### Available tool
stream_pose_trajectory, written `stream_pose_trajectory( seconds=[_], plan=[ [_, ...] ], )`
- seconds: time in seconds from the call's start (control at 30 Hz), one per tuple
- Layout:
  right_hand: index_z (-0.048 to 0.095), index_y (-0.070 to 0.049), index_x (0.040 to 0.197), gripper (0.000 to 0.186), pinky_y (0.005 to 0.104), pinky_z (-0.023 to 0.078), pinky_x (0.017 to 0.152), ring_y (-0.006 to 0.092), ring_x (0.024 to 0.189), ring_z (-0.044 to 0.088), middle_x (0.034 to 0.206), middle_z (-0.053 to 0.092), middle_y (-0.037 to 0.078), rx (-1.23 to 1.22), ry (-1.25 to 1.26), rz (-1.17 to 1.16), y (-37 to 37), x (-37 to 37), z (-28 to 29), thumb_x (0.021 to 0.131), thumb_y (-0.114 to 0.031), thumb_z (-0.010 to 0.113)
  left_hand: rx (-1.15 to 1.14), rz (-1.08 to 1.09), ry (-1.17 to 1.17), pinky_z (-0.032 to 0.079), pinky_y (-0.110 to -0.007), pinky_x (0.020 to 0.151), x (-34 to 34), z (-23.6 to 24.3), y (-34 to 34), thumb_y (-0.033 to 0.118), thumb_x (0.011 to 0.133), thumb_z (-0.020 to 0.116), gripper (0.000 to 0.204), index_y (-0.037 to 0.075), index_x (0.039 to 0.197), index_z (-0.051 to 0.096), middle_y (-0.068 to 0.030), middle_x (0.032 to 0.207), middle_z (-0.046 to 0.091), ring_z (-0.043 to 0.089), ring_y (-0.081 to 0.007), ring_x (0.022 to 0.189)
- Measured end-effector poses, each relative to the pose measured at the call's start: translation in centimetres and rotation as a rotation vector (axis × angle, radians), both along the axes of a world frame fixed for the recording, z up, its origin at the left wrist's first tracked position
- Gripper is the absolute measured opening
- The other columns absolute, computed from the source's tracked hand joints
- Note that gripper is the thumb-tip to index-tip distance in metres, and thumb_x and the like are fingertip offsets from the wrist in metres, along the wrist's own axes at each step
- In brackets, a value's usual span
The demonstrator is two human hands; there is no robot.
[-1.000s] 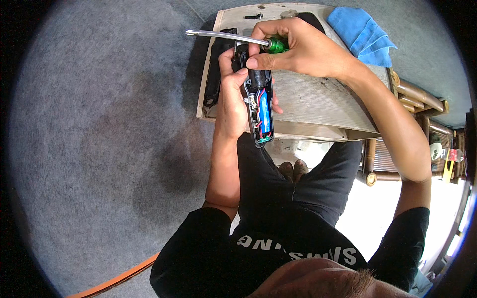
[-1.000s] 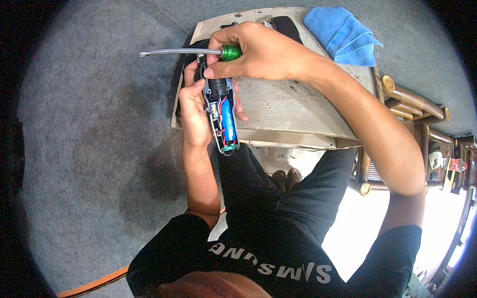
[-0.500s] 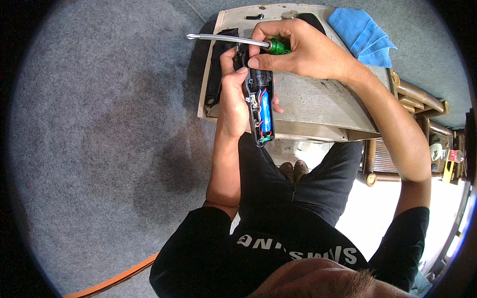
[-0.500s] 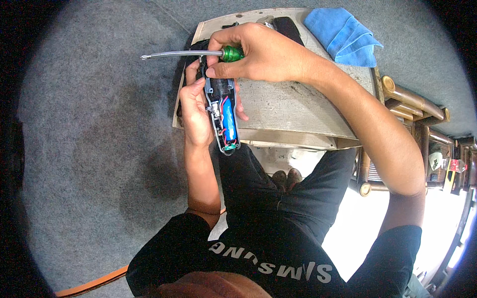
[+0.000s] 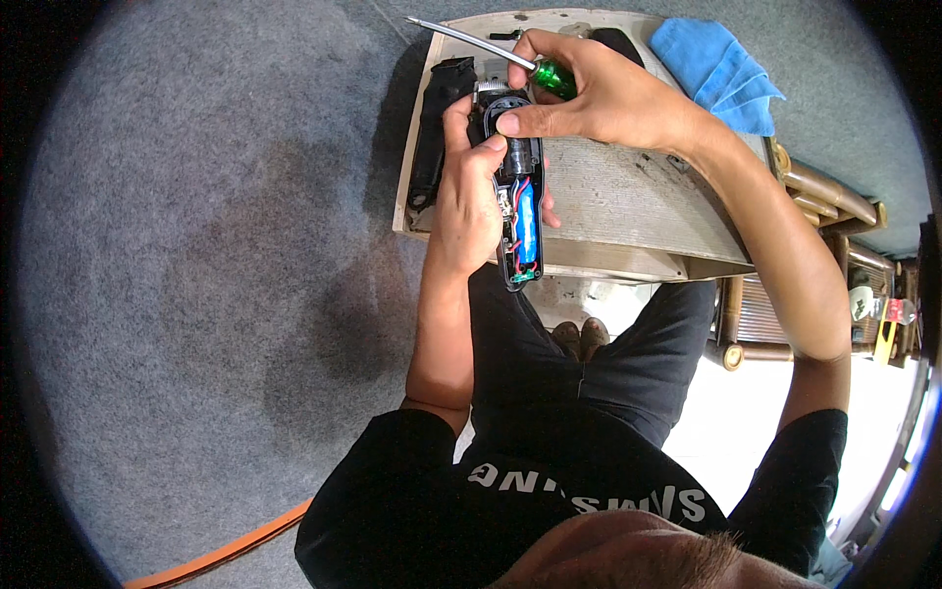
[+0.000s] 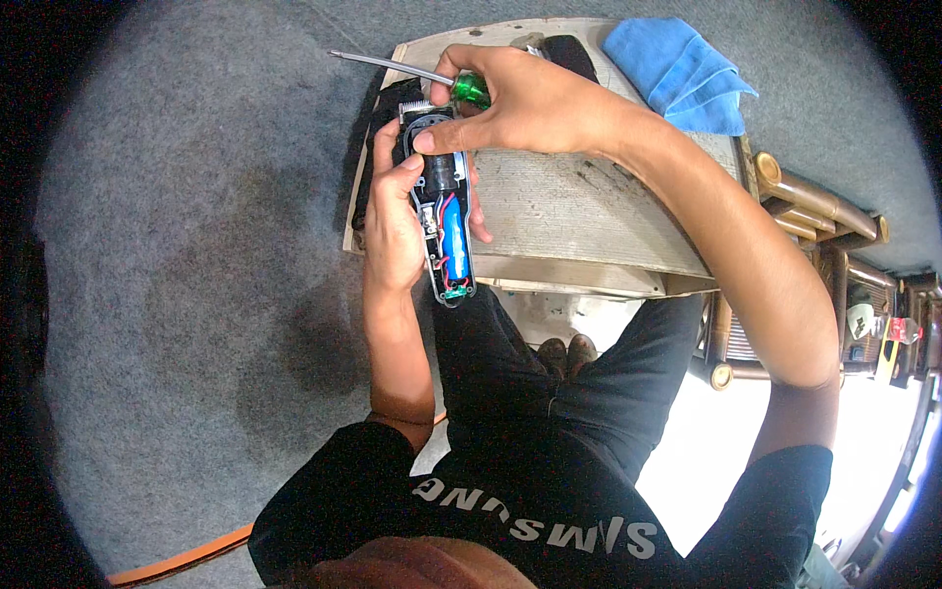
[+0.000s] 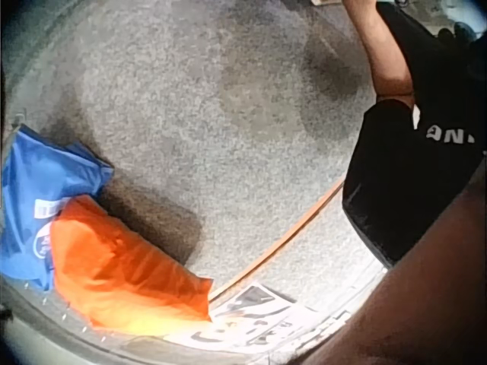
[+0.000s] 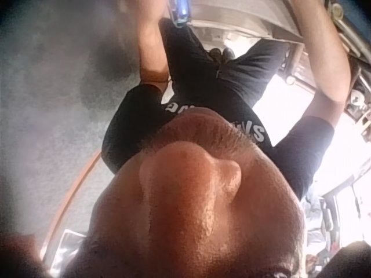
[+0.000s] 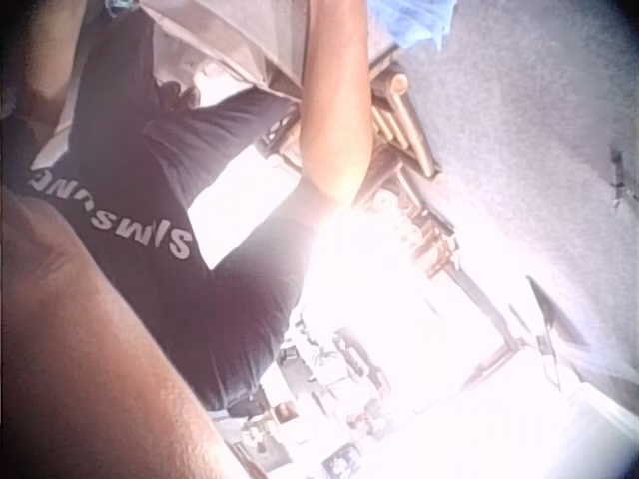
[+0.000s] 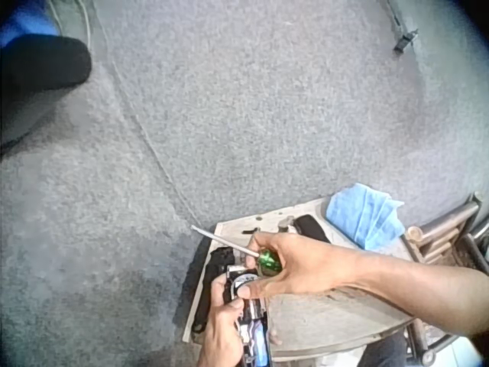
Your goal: The person disassembles and attempts to repair a hair clipper by using a screwdriver to remove internal screws and components while holding the device open.
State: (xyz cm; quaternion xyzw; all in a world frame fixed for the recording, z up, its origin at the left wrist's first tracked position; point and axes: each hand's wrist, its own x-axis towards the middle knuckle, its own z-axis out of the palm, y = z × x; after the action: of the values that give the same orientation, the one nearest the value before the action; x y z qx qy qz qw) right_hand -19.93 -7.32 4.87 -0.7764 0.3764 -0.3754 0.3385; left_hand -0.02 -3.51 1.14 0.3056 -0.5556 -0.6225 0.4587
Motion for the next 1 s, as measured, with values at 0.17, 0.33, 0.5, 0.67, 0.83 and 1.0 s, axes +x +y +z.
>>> stream_pose_trajectory(
  seconds=[0.17, 0.33, 0.5, 0.67, 0.83, 1.0],
  plan=[
    [0.058, -0.005, 0.105, 0.040, 0.0252, 0.033, 0.064, 0.0050, 0.075, 0.040, 0.083, 0.045, -0.006, 0.000, -0.034, 0.009, -0.2, -0.2, -0.3, 0.090, -0.029, 0.087, 0.018, -0.009, 0.029, 0.063, -0.040, 0.054, -0.1, 0.0, 0.0, 0.029, 0.107, 0.040, 0.042, 0.007, 0.142, 0.031, -0.0187, 0.092, 0.063, 0.067, -0.0224, 0.061],
    [0.059, -0.004, 0.108, 0.041, 0.0255, 0.035, 0.067, 0.0059, 0.079, 0.043, 0.087, 0.048, -0.005, 0.034, -0.074, 0.049, -0.2, -0.2, -0.5, 0.091, -0.029, 0.086, -0.021, -0.016, -0.014, 0.062, -0.039, 0.053, 0.0, 0.2, 0.0, 0.031, 0.110, 0.043, 0.043, 0.006, 0.143, 0.031, -0.0183, 0.092, 0.063, 0.067, -0.0220, 0.061],
    [0.059, -0.002, 0.113, 0.045, 0.0261, 0.043, 0.082, 0.0073, 0.092, 0.049, 0.096, 0.054, -0.003, -0.032, -0.071, 0.064, -0.7, -0.4, -1.1, 0.091, -0.030, 0.086, -0.038, -0.024, 0.002, 0.062, -0.038, 0.052, -0.1, 0.1, 0.0, 0.028, 0.110, 0.041, 0.042, 0.006, 0.144, 0.030, -0.0185, 0.092, 0.064, 0.068, -0.0223, 0.061],
    [0.058, -0.002, 0.114, 0.046, 0.0258, 0.044, 0.087, 0.0074, 0.097, 0.050, 0.101, 0.056, -0.002, 0.009, 0.003, 0.018, -0.3, -0.4, -0.3, 0.091, -0.030, 0.086, -0.033, -0.008, -0.023, 0.063, -0.040, 0.054, -0.1, 0.2, 0.0, 0.026, 0.108, 0.040, 0.042, 0.006, 0.143, 0.030, -0.0192, 0.092, 0.064, 0.068, -0.0229, 0.062],
    [0.059, -0.001, 0.114, 0.046, 0.0262, 0.044, 0.086, 0.0076, 0.097, 0.050, 0.101, 0.056, -0.001, -0.051, 0.018, 0.013, -0.7, -0.6, -0.7, 0.090, -0.029, 0.086, 0.022, -0.012, 0.025, 0.063, -0.041, 0.054, -0.2, 0.0, 0.0, 0.024, 0.105, 0.037, 0.043, 0.006, 0.143, 0.029, -0.0194, 0.091, 0.064, 0.068, -0.0236, 0.062],
    [0.062, -0.002, 0.111, 0.036, 0.0261, 0.043, 0.075, 0.0052, 0.088, 0.050, 0.094, 0.058, -0.003, -0.072, 0.051, 0.013, 0.0, -0.2, 0.2, 0.092, -0.023, 0.084, 0.023, 0.006, 0.012, 0.064, -0.041, 0.054, -0.1, 0.0, 0.0, 0.023, 0.103, 0.037, 0.044, 0.006, 0.143, 0.028, -0.0195, 0.091, 0.064, 0.069, -0.0243, 0.061]
  ],
)
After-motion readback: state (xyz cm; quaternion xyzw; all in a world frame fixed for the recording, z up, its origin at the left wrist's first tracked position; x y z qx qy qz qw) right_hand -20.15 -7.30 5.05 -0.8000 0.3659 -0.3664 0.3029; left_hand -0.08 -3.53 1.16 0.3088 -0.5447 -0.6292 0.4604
